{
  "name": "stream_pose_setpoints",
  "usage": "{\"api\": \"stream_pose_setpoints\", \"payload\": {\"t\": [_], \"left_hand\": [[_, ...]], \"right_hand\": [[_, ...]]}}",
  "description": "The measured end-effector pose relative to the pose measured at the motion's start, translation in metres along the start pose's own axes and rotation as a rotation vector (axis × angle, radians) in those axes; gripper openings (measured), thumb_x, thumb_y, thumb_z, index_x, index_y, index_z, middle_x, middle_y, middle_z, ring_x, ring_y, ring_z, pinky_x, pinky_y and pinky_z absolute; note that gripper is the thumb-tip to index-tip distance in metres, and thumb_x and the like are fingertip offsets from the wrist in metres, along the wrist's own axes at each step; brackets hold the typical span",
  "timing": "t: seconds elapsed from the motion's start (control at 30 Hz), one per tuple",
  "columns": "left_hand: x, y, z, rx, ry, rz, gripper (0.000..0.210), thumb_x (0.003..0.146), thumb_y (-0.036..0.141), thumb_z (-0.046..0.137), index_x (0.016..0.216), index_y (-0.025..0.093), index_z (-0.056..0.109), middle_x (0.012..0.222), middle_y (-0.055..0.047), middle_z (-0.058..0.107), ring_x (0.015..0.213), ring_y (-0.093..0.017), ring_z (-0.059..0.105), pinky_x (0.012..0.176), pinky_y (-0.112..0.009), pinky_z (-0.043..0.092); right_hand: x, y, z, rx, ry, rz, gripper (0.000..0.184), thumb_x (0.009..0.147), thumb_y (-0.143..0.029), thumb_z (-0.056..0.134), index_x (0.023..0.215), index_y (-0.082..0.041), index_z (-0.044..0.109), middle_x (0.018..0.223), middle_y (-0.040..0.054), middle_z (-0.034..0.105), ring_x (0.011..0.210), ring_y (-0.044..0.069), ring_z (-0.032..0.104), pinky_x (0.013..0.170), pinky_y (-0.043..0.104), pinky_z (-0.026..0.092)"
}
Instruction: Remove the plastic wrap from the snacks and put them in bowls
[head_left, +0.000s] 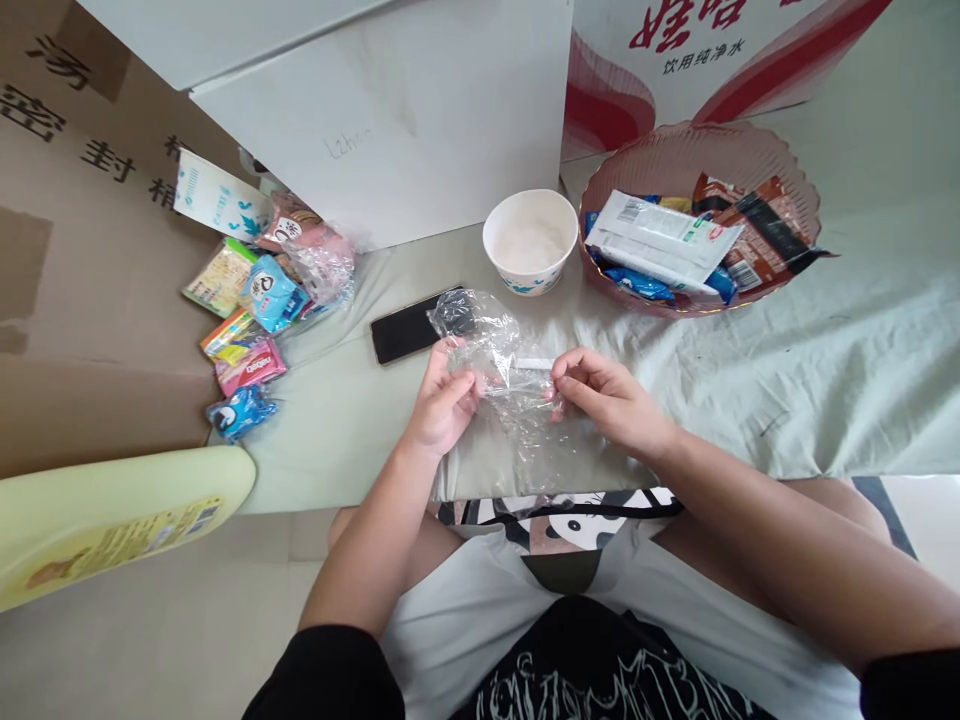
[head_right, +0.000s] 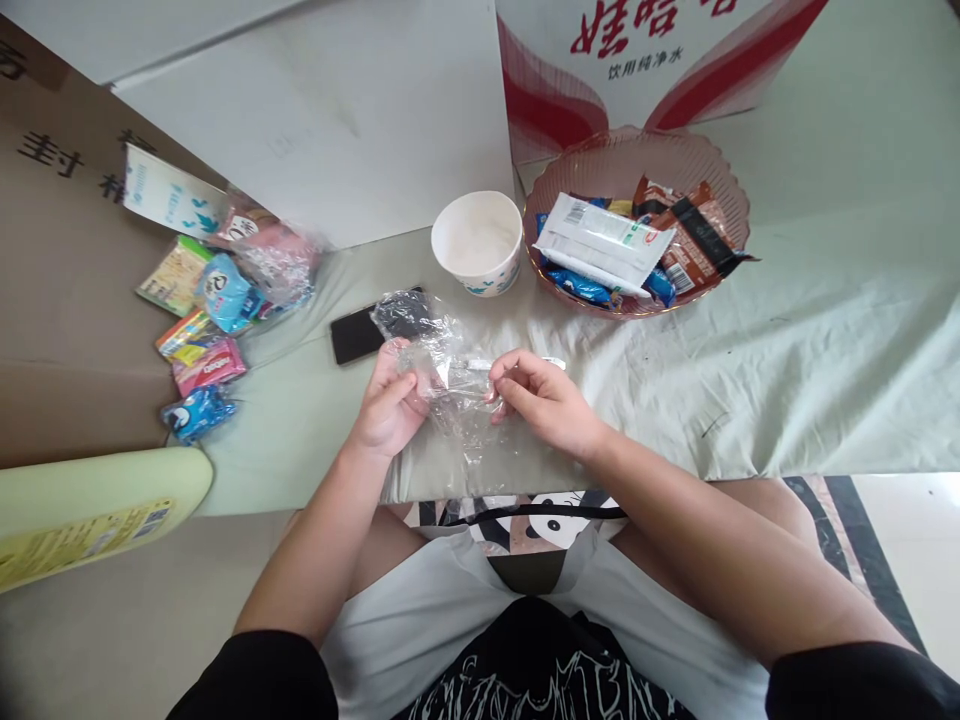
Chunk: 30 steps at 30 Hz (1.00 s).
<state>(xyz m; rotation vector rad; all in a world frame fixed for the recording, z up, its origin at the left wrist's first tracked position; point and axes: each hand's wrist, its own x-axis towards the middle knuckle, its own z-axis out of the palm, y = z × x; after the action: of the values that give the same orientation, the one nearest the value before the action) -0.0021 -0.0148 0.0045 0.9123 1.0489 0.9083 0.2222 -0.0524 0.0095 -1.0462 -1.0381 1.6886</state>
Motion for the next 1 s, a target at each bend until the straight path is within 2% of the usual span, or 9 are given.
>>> {"api": "stream_pose_setpoints", "payload": {"t": [0.13,0.27,0.37,0.47,0.6,0.73,0.87,1.0], "left_hand": [[0.0006,0.0013,-0.0011,-0.011,0.023,0.000,0.062,0.070,0.046,0.082,0.118,0.036,0.044,0.074,0.007,0.057,0.064,-0.017,0.066,0.070,-0.036,0.057],[-0.0005,0.0012,-0.0032,-0.067,-0.068,-0.068,0.084,0.066,0.042,0.087,0.131,0.043,0.033,0.095,0.005,0.067,0.062,-0.013,0.068,0.066,-0.032,0.058],[-0.0013,0.0001,-0.0059,-0.077,-0.171,-0.144,0.094,0.069,0.041,0.087,0.140,0.043,0.025,0.091,0.005,0.070,0.063,-0.014,0.070,0.065,-0.030,0.058],[-0.0015,-0.0009,-0.0080,-0.087,-0.238,-0.161,0.095,0.075,0.038,0.085,0.145,0.040,0.021,0.084,0.005,0.072,0.063,-0.014,0.071,0.065,-0.027,0.057],[-0.0010,-0.0012,-0.0074,-0.149,-0.243,-0.151,0.092,0.075,0.035,0.086,0.143,0.039,0.023,0.088,0.004,0.075,0.069,-0.013,0.073,0.071,-0.026,0.057],[-0.0013,-0.0009,-0.0054,-0.186,-0.246,-0.157,0.088,0.072,0.033,0.088,0.139,0.036,0.031,0.097,0.002,0.076,0.079,-0.016,0.075,0.080,-0.030,0.058],[-0.0028,-0.0007,-0.0041,-0.178,-0.272,-0.159,0.080,0.071,0.032,0.089,0.134,0.031,0.039,0.091,0.001,0.076,0.078,-0.017,0.075,0.079,-0.031,0.058],[-0.0041,-0.0001,-0.0021,-0.152,-0.263,-0.142,0.082,0.070,0.030,0.090,0.136,0.029,0.041,0.086,0.002,0.076,0.073,-0.017,0.073,0.076,-0.031,0.057]], "right_hand": [[0.0003,-0.0012,0.0015,-0.045,-0.040,0.006,0.025,0.087,-0.043,0.067,0.083,-0.021,0.058,0.078,-0.0022,0.063,0.061,0.009,0.062,0.062,0.026,0.056],[0.0003,-0.0015,0.0020,-0.061,-0.034,0.011,0.022,0.087,-0.041,0.067,0.084,-0.021,0.058,0.078,-0.0021,0.063,0.061,0.009,0.062,0.062,0.026,0.056],[0.0004,-0.0017,0.0014,-0.056,-0.032,0.011,0.021,0.087,-0.040,0.066,0.085,-0.021,0.059,0.078,-0.0018,0.063,0.061,0.010,0.062,0.061,0.026,0.055],[0.0004,-0.0018,0.0006,-0.048,-0.038,0.012,0.020,0.087,-0.039,0.066,0.085,-0.020,0.059,0.078,-0.0015,0.062,0.061,0.009,0.061,0.061,0.025,0.054],[0.0003,-0.0009,-0.0004,-0.067,-0.045,0.022,0.019,0.088,-0.038,0.065,0.085,-0.021,0.059,0.078,-0.0015,0.062,0.060,0.009,0.059,0.061,0.026,0.051],[0.0002,0.0006,-0.0010,-0.085,-0.052,0.025,0.018,0.088,-0.038,0.064,0.085,-0.021,0.059,0.077,-0.0019,0.062,0.060,0.009,0.059,0.061,0.026,0.050],[0.0004,0.0010,-0.0008,-0.093,-0.067,0.034,0.019,0.088,-0.039,0.063,0.086,-0.020,0.058,0.077,-0.0019,0.061,0.060,0.009,0.058,0.060,0.026,0.050],[0.0004,-0.0002,-0.0001,-0.113,-0.068,0.043,0.020,0.088,-0.040,0.062,0.086,-0.020,0.058,0.076,-0.0020,0.060,0.060,0.009,0.058,0.060,0.026,0.051]]}}
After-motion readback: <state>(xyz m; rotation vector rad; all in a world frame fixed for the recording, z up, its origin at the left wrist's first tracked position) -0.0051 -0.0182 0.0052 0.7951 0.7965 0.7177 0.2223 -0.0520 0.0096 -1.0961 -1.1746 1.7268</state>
